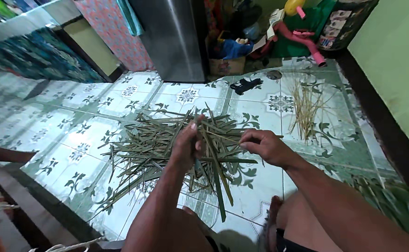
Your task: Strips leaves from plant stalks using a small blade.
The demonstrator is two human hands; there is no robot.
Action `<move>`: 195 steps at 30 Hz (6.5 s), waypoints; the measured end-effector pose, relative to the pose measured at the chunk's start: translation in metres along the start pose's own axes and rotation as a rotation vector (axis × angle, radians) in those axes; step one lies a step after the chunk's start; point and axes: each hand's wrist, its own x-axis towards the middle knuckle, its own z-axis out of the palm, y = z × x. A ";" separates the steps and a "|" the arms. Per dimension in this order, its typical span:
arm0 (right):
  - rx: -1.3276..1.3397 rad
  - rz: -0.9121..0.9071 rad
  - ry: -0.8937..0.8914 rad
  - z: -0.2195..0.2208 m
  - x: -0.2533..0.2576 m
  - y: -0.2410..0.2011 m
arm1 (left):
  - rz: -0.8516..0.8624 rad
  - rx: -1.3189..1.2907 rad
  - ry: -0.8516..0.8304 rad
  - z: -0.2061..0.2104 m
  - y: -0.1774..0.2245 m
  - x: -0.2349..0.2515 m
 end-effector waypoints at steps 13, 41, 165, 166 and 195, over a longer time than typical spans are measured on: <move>-0.032 0.055 -0.133 -0.032 -0.012 0.003 | 0.248 -0.114 0.055 -0.044 0.045 -0.015; -0.091 0.178 -0.159 -0.042 -0.008 0.018 | 0.112 0.033 0.086 -0.043 0.029 -0.019; -0.224 -0.016 -0.147 -0.030 0.000 -0.005 | 0.143 -0.060 0.091 -0.013 0.020 0.007; -0.221 -0.002 -0.144 -0.032 0.000 -0.005 | 0.167 -0.077 0.134 -0.019 0.023 0.007; -0.311 -0.077 -0.174 -0.024 0.000 -0.006 | 0.107 -0.004 0.083 -0.031 0.025 0.005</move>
